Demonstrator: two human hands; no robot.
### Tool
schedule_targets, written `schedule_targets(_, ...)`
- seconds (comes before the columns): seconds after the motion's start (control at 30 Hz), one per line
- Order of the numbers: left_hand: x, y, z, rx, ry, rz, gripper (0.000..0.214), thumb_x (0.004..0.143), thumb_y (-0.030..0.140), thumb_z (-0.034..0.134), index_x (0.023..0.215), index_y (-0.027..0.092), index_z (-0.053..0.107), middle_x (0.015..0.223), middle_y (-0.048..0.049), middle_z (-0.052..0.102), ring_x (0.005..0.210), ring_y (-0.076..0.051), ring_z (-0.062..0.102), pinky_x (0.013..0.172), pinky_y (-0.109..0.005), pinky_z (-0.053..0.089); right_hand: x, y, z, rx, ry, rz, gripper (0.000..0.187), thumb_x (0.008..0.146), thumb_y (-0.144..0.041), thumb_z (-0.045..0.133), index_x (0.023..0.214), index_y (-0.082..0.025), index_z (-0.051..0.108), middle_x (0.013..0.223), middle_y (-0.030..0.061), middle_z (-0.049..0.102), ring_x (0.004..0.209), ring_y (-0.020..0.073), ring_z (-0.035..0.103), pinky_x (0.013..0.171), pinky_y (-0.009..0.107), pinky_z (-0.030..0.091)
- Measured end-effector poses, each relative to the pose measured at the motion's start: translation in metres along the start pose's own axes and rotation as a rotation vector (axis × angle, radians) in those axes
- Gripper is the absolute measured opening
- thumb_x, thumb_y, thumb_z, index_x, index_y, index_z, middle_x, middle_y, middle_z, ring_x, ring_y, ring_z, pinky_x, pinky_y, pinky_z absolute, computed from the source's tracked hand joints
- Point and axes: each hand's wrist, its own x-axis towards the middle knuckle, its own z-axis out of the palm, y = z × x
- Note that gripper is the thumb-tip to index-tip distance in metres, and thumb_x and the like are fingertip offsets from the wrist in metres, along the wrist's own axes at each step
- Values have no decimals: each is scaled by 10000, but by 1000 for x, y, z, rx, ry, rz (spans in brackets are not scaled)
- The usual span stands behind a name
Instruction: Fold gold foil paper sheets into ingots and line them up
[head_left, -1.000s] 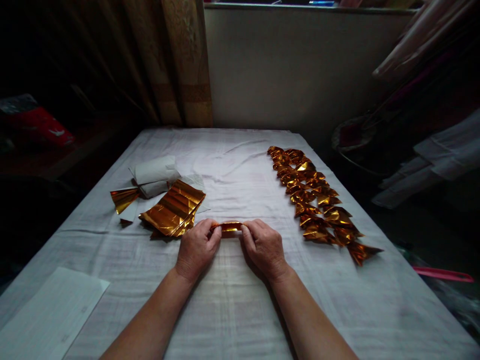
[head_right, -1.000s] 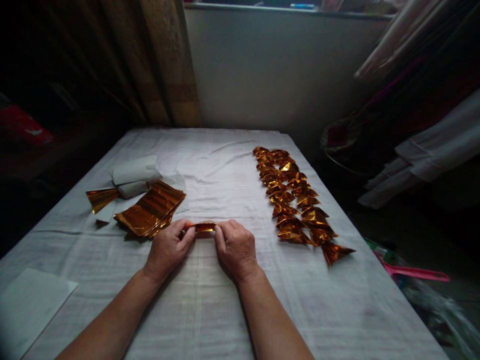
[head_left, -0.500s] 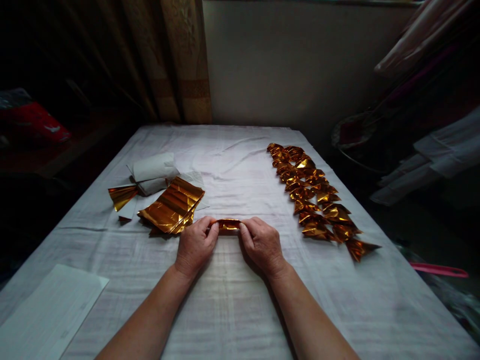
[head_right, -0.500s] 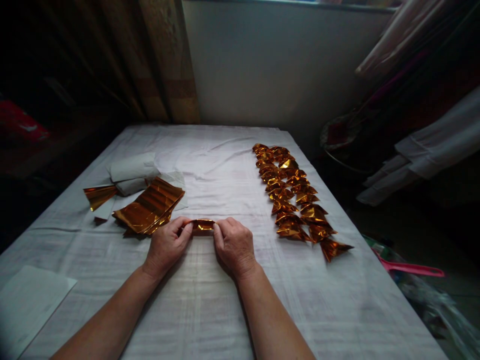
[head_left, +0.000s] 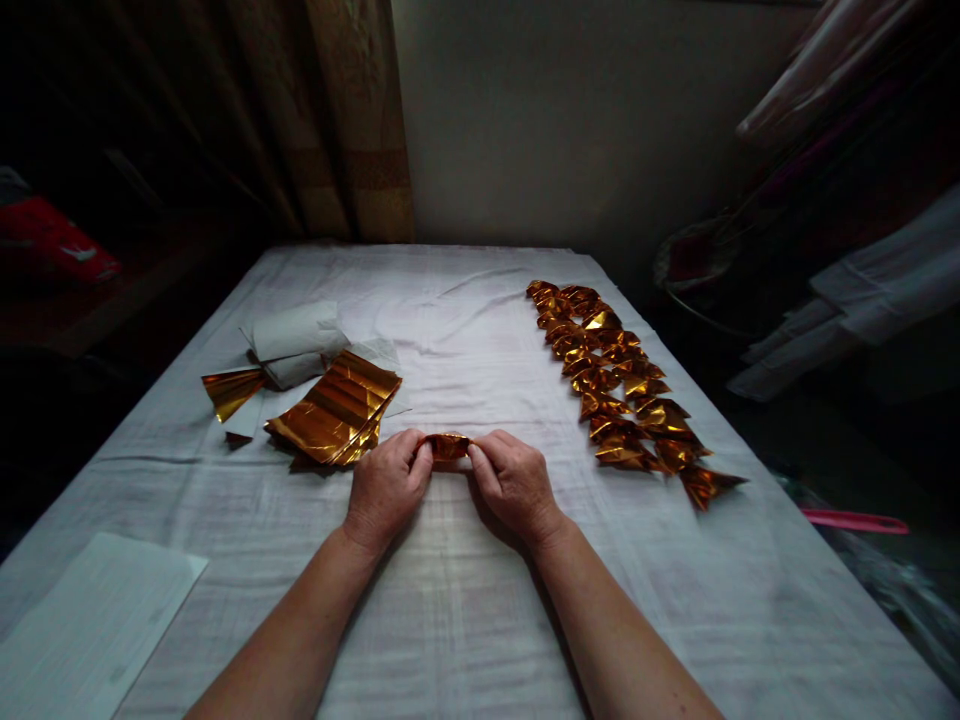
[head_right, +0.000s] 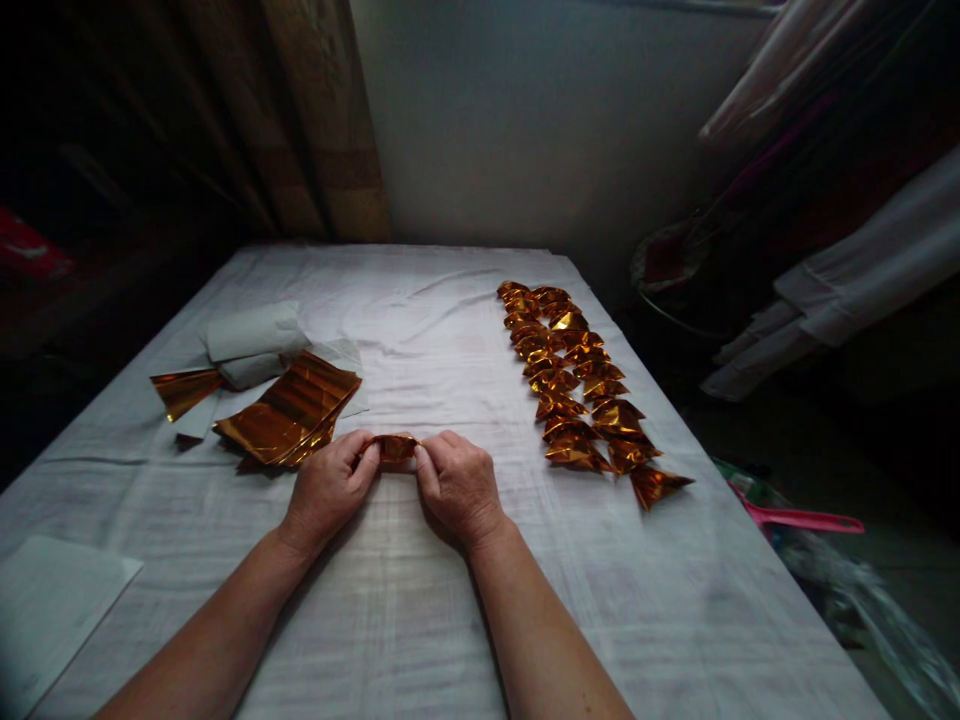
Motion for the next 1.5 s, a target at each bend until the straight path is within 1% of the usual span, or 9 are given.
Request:
schedule_targets(0.07, -1, 1, 0, -10, -7, 27, 257, 940, 293, 425, 788, 213, 617, 755, -25, 692, 712, -181, 646, 640, -274, 423, 0, 1, 1, -9, 17, 18, 298, 976, -241, 431, 756, -210, 630, 720, 28, 629, 691, 154, 587, 675, 251, 406)
schedule_targets(0.2, -2, 0, 1, -100, 40, 52, 260, 951, 304, 414, 819, 211, 618, 762, -16, 687, 705, -169, 648, 634, -264, 426, 1, 1, 2, -35, 22, 40, 290, 976, -235, 432, 763, -209, 627, 720, 27, 632, 689, 154, 586, 668, 252, 394)
schedule_targets(0.43, -1, -5, 4, -152, 86, 36, 299, 973, 331, 380, 827, 207, 609, 756, -20, 673, 713, -173, 645, 659, -268, 439, 0, 0, -2, 55, -53, -48, 299, 981, -248, 430, 748, -212, 614, 713, 16, 608, 671, 140, 567, 654, 244, 396)
schedule_targets(0.57, -1, -5, 4, -135, 63, 39, 294, 971, 323, 386, 826, 208, 614, 764, -23, 681, 715, -177, 649, 652, -267, 431, 0, -1, -3, 95, -32, -43, 296, 982, -249, 425, 762, -209, 620, 715, 20, 604, 675, 142, 566, 662, 242, 407)
schedule_targets(0.83, -2, -1, 1, -123, 57, 63, 281, 956, 293, 395, 778, 211, 597, 711, -10, 650, 651, -157, 610, 617, -260, 396, 0, -1, -1, 31, 2, 68, 282, 958, -281, 447, 742, -217, 617, 715, 21, 630, 677, 145, 581, 655, 246, 391)
schedule_targets(1.03, -3, 1, 1, -46, 25, 56, 325, 973, 312, 364, 756, 214, 586, 727, -17, 656, 680, -164, 620, 627, -268, 397, 1, -1, -1, -70, -12, 6, 318, 971, -243, 408, 708, -213, 585, 697, 20, 614, 652, 141, 563, 637, 255, 358)
schedule_targets(1.23, -2, -1, 1, -7, 5, 23, 317, 985, 304, 367, 780, 212, 592, 748, -21, 674, 702, -169, 633, 632, -266, 406, 1, -4, -2, -27, -51, -80, 315, 989, -237, 391, 743, -208, 587, 713, 17, 594, 656, 140, 552, 644, 251, 371)
schedule_targets(1.37, -3, 0, 2, 3, 5, 75, 312, 994, 291, 357, 822, 212, 604, 775, -27, 682, 715, -173, 641, 634, -268, 410, 1, -3, -1, -2, -22, -38, 324, 992, -239, 390, 731, -211, 578, 705, 20, 591, 661, 145, 556, 647, 250, 392)
schedule_targets(1.5, -5, 3, 2, -4, -33, 108, 301, 992, 301, 376, 824, 211, 609, 786, -32, 678, 713, -174, 639, 630, -270, 419, 0, -1, 0, 9, 9, 0, 311, 995, -243, 394, 757, -213, 592, 729, 30, 616, 698, 154, 575, 674, 256, 417)
